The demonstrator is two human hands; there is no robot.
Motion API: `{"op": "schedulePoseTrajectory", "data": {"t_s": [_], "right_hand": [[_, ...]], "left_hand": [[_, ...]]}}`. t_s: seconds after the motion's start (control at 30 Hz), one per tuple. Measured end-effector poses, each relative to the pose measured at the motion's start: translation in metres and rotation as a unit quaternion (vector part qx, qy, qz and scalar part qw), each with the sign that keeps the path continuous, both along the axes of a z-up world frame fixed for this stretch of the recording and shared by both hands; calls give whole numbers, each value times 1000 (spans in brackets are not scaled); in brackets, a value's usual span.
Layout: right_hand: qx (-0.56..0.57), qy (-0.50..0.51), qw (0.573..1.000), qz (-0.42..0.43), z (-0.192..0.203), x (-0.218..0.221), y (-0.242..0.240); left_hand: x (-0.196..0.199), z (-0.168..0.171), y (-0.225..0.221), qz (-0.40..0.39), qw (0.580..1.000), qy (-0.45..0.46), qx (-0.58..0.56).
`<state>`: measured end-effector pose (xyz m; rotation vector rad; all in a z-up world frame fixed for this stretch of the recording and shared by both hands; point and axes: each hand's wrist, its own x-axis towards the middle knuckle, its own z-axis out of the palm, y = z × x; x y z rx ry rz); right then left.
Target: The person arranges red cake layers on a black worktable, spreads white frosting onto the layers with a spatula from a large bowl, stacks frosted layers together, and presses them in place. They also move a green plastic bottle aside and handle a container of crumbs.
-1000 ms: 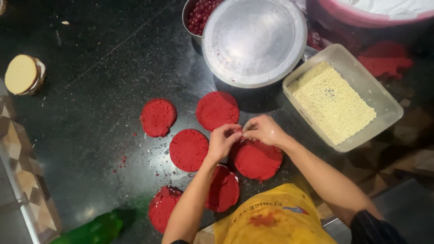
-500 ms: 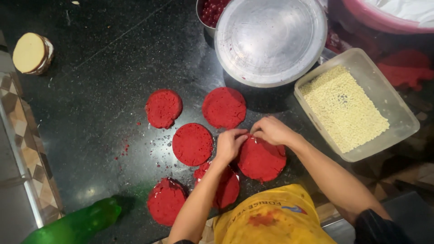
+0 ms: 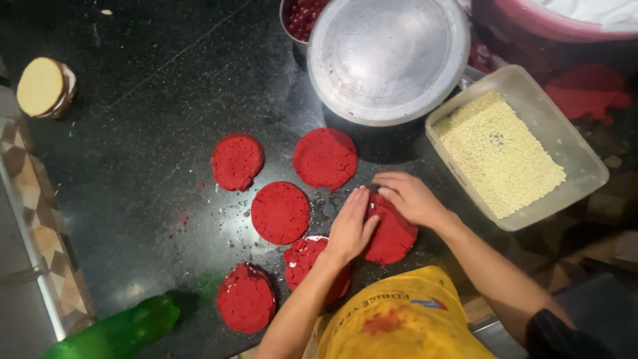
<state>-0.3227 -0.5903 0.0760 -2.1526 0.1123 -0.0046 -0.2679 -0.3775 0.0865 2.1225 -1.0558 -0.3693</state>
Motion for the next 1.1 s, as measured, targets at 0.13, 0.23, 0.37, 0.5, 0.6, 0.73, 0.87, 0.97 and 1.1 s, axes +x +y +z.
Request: {"op": "schedulePoseTrajectory", "data": {"t_s": [0.13, 0.23, 0.37, 0.5, 0.6, 0.73, 0.87, 0.97, 1.1], "right_hand": [[9, -34, 999, -33, -9, -42, 12], [20, -33, 999, -16, -22, -61, 25], [-10, -65, 998, -17, -21, -66, 31], [50, -99, 987, -117, -19, -83, 39], [77, -103, 972, -196, -45, -92, 70], [-28, -122, 961, -246, -50, -83, 78], [32, -101, 964, -242, -46, -99, 74], [91, -111, 943, -299, -53, -108, 91], [42, -134, 924, -357, -58, -93, 126]], "left_hand": [[-1, -8, 0, -21, 998, -64, 21], [-7, -13, 2, -27, 998, -60, 8], [-6, -18, -1, -14, 998, -55, -2], [-2, -21, -2, 12, 998, -18, -62], [-2, -41, -1, 68, 993, 44, -87], [-3, -47, -7, 91, 988, 63, -103], [5, -48, -3, 119, 979, 110, -127], [16, -46, 7, 72, 978, 144, -134], [19, -64, 5, -24, 983, 118, -142]]}}
